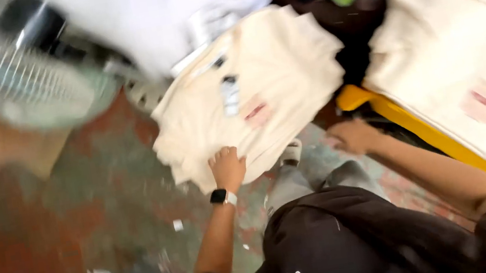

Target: Attaching brand tags to t-shirts and folding them into stacks

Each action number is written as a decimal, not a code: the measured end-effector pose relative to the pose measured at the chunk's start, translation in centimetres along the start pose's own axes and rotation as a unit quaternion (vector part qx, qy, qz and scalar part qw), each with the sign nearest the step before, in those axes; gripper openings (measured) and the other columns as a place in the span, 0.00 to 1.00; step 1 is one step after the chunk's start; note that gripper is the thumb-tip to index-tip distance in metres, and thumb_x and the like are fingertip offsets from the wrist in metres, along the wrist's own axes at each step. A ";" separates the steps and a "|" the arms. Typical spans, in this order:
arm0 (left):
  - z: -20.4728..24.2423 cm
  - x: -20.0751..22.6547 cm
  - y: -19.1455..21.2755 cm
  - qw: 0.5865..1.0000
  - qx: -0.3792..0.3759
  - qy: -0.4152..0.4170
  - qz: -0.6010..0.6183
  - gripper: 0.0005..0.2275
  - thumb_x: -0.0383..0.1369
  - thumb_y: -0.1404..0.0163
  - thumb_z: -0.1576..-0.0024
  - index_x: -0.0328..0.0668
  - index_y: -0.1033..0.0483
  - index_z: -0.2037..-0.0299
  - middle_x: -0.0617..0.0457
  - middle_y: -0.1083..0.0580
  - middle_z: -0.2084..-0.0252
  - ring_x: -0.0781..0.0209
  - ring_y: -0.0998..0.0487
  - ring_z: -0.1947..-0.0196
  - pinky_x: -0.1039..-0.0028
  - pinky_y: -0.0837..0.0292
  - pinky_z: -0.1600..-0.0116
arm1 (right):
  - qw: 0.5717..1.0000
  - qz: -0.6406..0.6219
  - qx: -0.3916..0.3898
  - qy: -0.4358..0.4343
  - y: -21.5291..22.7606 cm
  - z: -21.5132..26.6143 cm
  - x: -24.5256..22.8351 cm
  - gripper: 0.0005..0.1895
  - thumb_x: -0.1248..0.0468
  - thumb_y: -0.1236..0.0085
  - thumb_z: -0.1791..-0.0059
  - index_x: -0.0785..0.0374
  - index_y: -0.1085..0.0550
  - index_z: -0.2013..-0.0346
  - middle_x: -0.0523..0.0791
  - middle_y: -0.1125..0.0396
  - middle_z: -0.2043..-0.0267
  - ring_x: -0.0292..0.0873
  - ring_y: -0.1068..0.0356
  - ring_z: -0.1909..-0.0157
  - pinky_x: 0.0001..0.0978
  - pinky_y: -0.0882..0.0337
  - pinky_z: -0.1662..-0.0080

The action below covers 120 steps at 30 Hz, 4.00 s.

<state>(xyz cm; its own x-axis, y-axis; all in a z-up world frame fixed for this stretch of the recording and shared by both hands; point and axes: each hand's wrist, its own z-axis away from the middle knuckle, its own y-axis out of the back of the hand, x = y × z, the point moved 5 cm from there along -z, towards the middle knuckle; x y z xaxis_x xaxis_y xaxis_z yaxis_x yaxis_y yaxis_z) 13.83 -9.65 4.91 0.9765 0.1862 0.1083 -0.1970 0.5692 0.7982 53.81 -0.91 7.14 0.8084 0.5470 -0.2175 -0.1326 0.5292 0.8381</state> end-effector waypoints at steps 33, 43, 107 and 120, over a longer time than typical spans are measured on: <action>21.6 84.1 -3.9 0.756 -0.242 -0.598 0.112 0.21 0.45 0.43 0.41 0.40 0.27 0.45 0.42 0.28 0.52 0.41 0.23 0.49 0.53 0.26 0.47 | 0.592 -0.472 0.465 -0.459 -8.1 61.5 27.7 0.07 0.67 0.29 0.56 0.60 0.18 0.64 0.49 0.26 0.71 0.46 0.27 0.65 0.38 0.29 0.56; 18.4 91.0 -11.6 0.823 -0.289 -0.461 0.166 0.09 0.37 0.39 0.48 0.43 0.16 0.61 0.51 0.19 0.70 0.54 0.15 0.66 0.68 0.24 0.56 | 0.538 -0.328 0.467 -0.620 -13.5 66.9 36.5 0.18 0.62 0.23 0.55 0.67 0.24 0.58 0.46 0.38 0.61 0.48 0.31 0.60 0.37 0.29 0.59; 20.1 94.1 4.3 0.755 0.012 -0.654 0.056 0.08 0.24 0.54 0.40 0.44 0.21 0.59 0.55 0.27 0.61 0.56 0.25 0.56 0.71 0.27 0.55 | 0.841 -0.043 0.468 -0.266 7.5 61.9 39.0 0.03 0.60 0.37 0.48 0.51 0.22 0.66 0.37 0.28 0.67 0.40 0.28 0.57 0.34 0.39 0.46; 21.1 85.5 7.5 0.761 -0.151 -0.546 0.315 0.07 0.23 0.43 0.45 0.40 0.18 0.57 0.46 0.21 0.67 0.51 0.20 0.60 0.63 0.26 0.50 | 0.162 -0.832 0.530 -0.019 5.1 55.6 36.0 0.01 0.60 0.40 0.48 0.47 0.21 0.62 0.34 0.24 0.50 0.39 0.27 0.40 0.34 0.31 0.40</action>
<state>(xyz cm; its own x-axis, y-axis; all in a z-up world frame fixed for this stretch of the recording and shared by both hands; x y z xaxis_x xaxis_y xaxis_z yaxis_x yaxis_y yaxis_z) 97.65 -6.39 32.61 0.1369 -0.1846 0.9732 -0.5066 0.8312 0.2289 114.09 -14.60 31.45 -0.7760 0.2039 -0.5969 0.4438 -0.4959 -0.7464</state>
